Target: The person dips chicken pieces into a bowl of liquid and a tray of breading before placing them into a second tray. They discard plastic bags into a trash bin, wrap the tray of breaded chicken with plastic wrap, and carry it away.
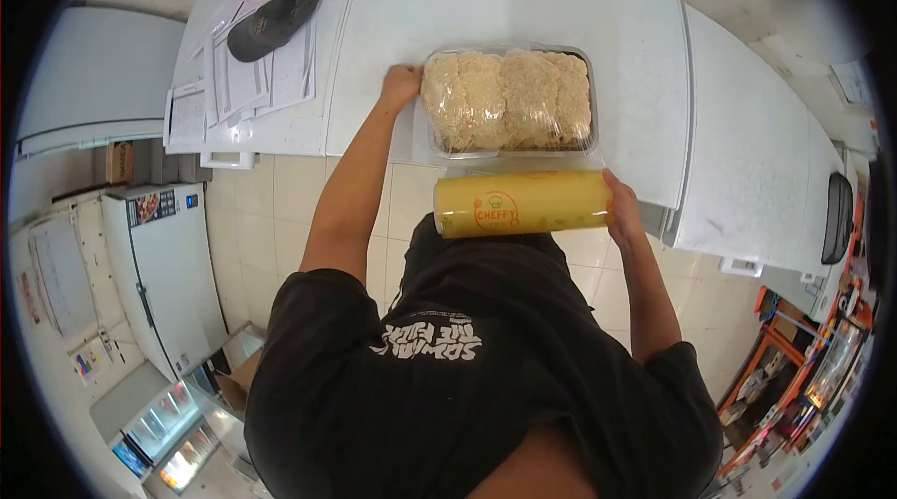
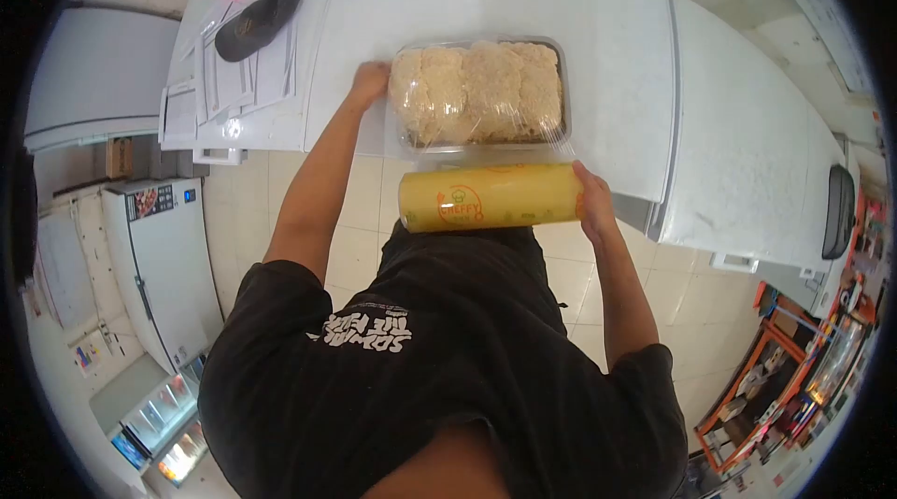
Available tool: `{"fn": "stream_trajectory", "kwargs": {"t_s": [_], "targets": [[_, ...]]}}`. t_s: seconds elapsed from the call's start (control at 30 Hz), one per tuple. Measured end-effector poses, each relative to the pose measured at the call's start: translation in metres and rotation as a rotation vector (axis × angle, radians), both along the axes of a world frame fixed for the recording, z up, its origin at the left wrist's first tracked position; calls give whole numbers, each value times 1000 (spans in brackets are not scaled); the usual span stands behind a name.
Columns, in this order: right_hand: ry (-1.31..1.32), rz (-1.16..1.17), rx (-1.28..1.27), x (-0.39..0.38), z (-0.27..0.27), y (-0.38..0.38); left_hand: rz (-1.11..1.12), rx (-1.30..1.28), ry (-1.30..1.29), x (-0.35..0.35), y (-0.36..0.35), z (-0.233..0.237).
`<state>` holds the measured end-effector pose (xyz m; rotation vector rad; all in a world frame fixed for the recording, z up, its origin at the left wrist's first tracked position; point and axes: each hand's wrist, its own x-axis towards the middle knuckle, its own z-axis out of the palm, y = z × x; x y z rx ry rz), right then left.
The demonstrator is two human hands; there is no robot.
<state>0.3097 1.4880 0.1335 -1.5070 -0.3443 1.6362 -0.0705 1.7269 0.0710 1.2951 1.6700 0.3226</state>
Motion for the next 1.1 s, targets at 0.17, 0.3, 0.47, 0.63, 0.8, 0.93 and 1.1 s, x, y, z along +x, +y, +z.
{"fn": "stream_trajectory", "kwargs": {"t_s": [0.17,0.3,0.47,0.63,0.8,0.93,1.1], "targets": [[-23,-52,-32,-13,-10,1,224,441,-432,11,10,22],[-47,-55,-56,-15,-12,7,116,301,-535,39,-30,23],[-114,-31,-83,-16,-8,4,409,-32,-1310,33,-47,10],[-176,43,-88,-8,-14,-1,499,-52,-1191,33,-75,9],[-391,554,-367,5,44,33,563,-72,-1103,37,-84,10],[-686,600,-140,50,-30,94,583,-107,-1045,37,-81,11],[-654,228,371,2,-57,121,561,-127,-1103,38,-83,16]]}}
